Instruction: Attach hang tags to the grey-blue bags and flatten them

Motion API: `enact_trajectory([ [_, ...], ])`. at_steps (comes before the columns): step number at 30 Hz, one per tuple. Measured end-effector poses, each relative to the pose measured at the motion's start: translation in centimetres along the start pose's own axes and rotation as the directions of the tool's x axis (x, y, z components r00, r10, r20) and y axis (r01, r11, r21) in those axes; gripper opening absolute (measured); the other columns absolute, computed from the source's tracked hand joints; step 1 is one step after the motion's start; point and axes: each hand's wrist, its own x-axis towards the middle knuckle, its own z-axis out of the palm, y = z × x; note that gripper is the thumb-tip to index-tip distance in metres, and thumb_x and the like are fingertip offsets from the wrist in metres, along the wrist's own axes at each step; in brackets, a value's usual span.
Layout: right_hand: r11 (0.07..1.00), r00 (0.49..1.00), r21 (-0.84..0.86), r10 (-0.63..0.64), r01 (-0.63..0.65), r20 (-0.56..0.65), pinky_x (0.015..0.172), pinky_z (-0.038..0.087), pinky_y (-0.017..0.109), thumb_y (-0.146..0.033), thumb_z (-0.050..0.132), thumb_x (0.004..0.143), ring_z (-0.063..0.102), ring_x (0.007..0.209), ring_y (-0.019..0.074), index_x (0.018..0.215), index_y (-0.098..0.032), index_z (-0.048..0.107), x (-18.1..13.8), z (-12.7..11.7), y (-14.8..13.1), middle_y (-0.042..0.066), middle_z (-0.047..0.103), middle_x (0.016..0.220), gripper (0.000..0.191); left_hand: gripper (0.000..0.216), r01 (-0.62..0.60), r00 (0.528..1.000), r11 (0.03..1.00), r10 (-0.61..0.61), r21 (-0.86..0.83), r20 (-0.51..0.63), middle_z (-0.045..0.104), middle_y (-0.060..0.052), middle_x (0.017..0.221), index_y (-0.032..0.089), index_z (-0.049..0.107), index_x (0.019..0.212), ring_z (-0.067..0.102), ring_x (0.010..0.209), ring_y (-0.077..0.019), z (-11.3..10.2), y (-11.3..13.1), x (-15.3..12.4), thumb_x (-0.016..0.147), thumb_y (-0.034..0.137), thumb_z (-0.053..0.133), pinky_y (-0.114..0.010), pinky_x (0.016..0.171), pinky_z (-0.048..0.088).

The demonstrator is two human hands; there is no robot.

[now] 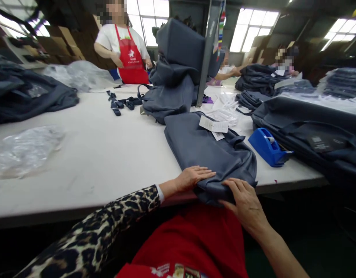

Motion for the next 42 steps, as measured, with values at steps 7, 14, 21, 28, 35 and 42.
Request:
enact_trajectory([
  [7, 0.995, 0.998, -0.096, -0.009, 0.003, -0.060, 0.090, 0.044, 0.046, -0.012, 0.066, 0.081, 0.054, 0.101, 0.0306, 0.111, -0.020, 0.056, -2.0, 2.4, 0.7, 0.010, 0.061, 0.111, 0.033, 0.045, -0.008, 0.998, 0.988, 0.000, 0.154, 0.056, 0.043, -0.004, 0.153, 0.022, 0.039, 0.149, 0.039, 0.142, -0.0236, 0.4, 0.7, -0.4, 0.105, 0.022, 0.031, -0.043, 0.116, 0.032],
  [14, 0.999, 0.978, 0.024, -0.019, 0.024, -0.208, 0.106, 0.039, 0.053, -0.028, 0.063, 0.089, 0.051, 0.117, 0.0320, 0.124, -0.019, 0.055, -4.1, 3.2, 0.9, 0.013, 0.058, 0.123, 0.037, 0.063, -0.060, 0.997, 0.997, 0.058, 0.050, 0.047, 0.030, -0.003, 0.161, 0.029, 0.022, 0.156, 0.032, 0.146, -0.0260, -0.9, 2.8, -0.6, 0.098, 0.034, 0.044, -0.049, 0.119, 0.026],
  [21, 0.565, 0.714, 0.648, 0.698, -0.510, -0.047, 0.069, 0.053, 0.035, -0.056, 0.064, 0.084, 0.063, 0.076, 0.0218, 0.089, -0.019, 0.063, -7.6, 2.9, 0.1, 0.006, 0.066, 0.082, 0.038, 0.058, -0.059, 0.997, 0.998, 0.060, -0.024, 0.047, 0.038, -0.001, 0.156, 0.027, 0.033, 0.152, 0.030, 0.147, -0.0205, 1.1, 2.2, -1.3, 0.095, 0.028, 0.043, -0.044, 0.123, 0.017],
  [28, 0.127, 0.603, 0.754, 0.691, -0.645, 0.399, 0.047, 0.040, 0.025, -0.075, 0.066, 0.071, 0.049, 0.046, 0.0127, 0.084, -0.016, 0.064, -5.4, 4.4, -1.3, -0.001, 0.057, 0.053, 0.060, 0.056, -0.046, 0.998, 0.999, 0.047, -0.029, 0.036, 0.043, -0.002, 0.154, 0.027, 0.038, 0.150, 0.034, 0.145, -0.0221, 0.7, 2.5, -1.2, 0.095, 0.029, 0.045, -0.047, 0.122, 0.021],
  [35, 0.115, 0.623, 0.828, 0.717, -0.549, 0.313, 0.045, 0.032, 0.021, -0.065, 0.074, 0.069, 0.040, 0.046, 0.0080, 0.079, -0.016, 0.063, -4.6, 4.2, -1.1, -0.005, 0.050, 0.052, 0.051, 0.076, 0.048, 0.999, 0.994, -0.048, -0.094, 0.001, 0.050, -0.004, 0.149, 0.029, 0.028, 0.154, 0.048, 0.136, -0.0265, -0.5, 4.1, 0.0, 0.088, 0.048, 0.061, -0.050, 0.116, 0.031],
  [42, 0.195, 0.624, 0.799, 0.736, -0.568, 0.264, 0.050, 0.042, 0.023, -0.064, 0.069, 0.075, 0.048, 0.050, 0.0110, 0.086, -0.017, 0.063, -7.0, 4.9, -2.0, -0.003, 0.055, 0.057, 0.049, 0.052, -0.010, 1.000, 0.999, 0.010, 0.050, -0.006, 0.049, -0.001, 0.149, 0.037, 0.035, 0.151, 0.042, 0.139, -0.0261, 1.2, 3.7, -0.5, 0.099, 0.039, 0.045, -0.054, 0.118, 0.022],
])
